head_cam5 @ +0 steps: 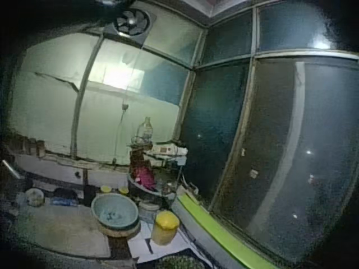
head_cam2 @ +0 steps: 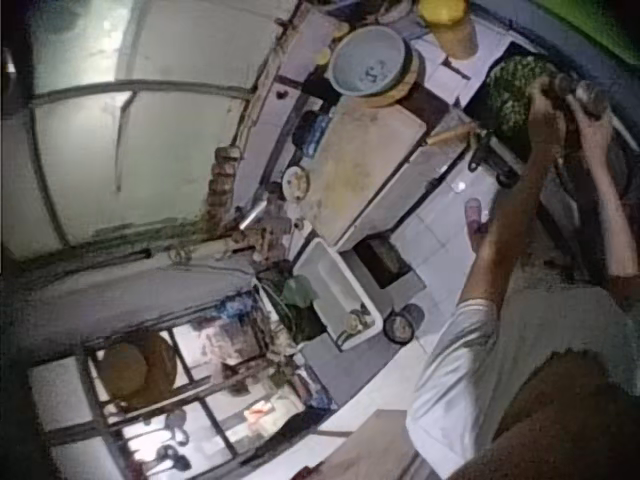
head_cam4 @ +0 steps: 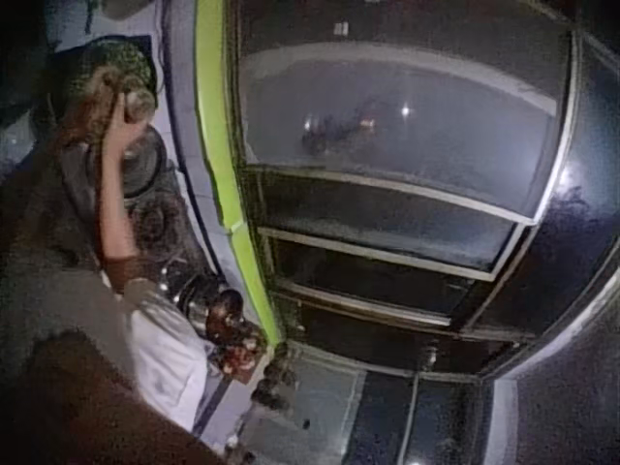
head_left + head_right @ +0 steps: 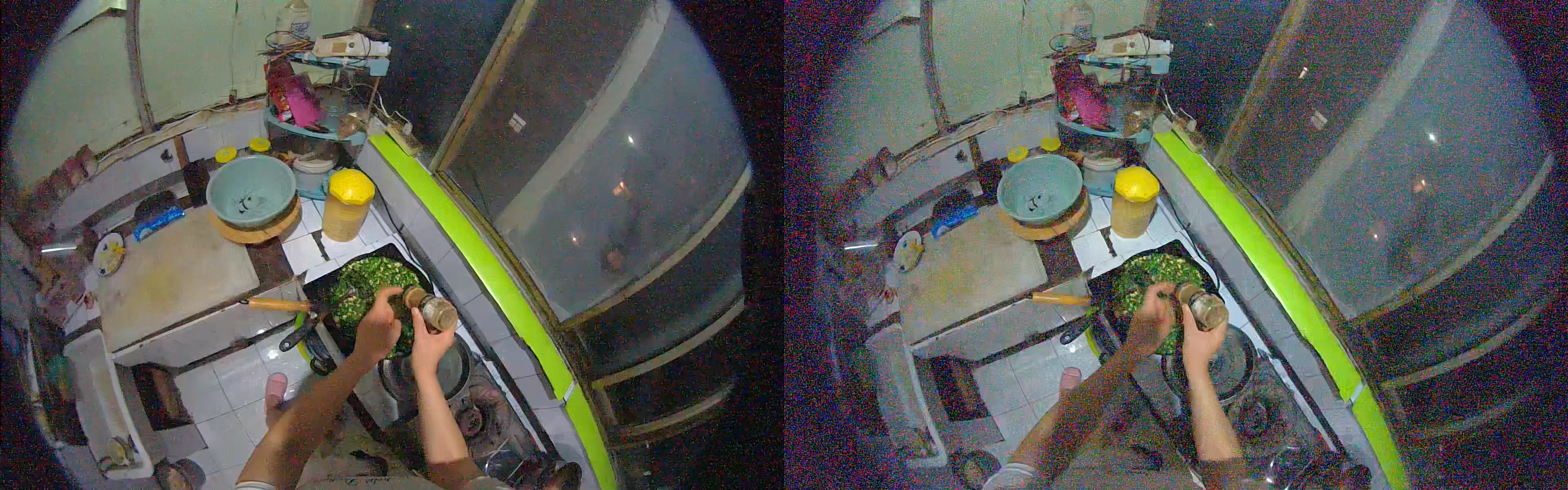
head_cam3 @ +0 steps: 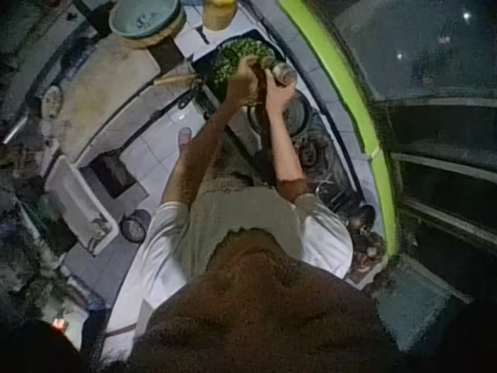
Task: The person cooks chopped green vegetables in a pan on a gas stove. They add various seasonings from jars and a bottle, stirring the mixture with a wooden spatula throughout the process.
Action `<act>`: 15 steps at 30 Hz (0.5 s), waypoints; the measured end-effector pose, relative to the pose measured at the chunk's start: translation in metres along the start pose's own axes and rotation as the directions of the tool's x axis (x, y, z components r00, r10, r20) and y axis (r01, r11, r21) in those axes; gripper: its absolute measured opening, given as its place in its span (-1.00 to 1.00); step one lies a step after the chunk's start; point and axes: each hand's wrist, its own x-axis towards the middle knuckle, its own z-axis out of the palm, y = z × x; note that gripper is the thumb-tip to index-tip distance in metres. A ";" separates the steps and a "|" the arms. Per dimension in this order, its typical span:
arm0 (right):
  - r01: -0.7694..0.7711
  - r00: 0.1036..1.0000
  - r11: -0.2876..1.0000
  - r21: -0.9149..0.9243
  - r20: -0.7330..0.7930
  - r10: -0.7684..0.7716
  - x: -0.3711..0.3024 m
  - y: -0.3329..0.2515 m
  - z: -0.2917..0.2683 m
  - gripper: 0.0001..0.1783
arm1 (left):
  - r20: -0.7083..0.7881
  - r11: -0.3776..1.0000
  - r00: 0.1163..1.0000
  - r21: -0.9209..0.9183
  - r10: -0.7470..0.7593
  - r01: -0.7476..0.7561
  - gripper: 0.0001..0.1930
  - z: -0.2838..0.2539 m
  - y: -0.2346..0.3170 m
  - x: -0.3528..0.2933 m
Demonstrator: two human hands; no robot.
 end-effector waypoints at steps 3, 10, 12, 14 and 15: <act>-0.027 0.990 0.998 -0.057 0.135 0.034 0.012 -0.010 0.011 -0.44 | -0.079 0.995 0.994 -0.044 0.080 -0.084 -0.54 -0.002 0.005 0.001; 0.047 0.997 0.994 -0.102 0.067 -0.040 0.009 0.000 0.008 -0.42 | -0.119 0.978 0.979 0.148 0.164 -0.146 -0.51 -0.013 0.016 0.010; 0.062 0.997 0.990 -0.125 0.055 -0.055 0.005 -0.002 0.010 -0.42 | -0.020 0.988 1.000 0.151 -0.019 0.021 -0.49 -0.019 0.031 0.002; 0.035 0.991 0.981 -0.193 0.131 -0.010 0.012 0.000 0.010 -0.42 | -0.015 0.996 0.999 0.076 0.050 -0.048 -0.52 -0.015 0.009 0.001; 0.024 0.989 0.978 -0.206 0.146 0.007 0.019 -0.004 0.010 -0.43 | 0.027 0.998 0.998 0.008 -0.064 0.064 -0.52 -0.024 0.018 0.003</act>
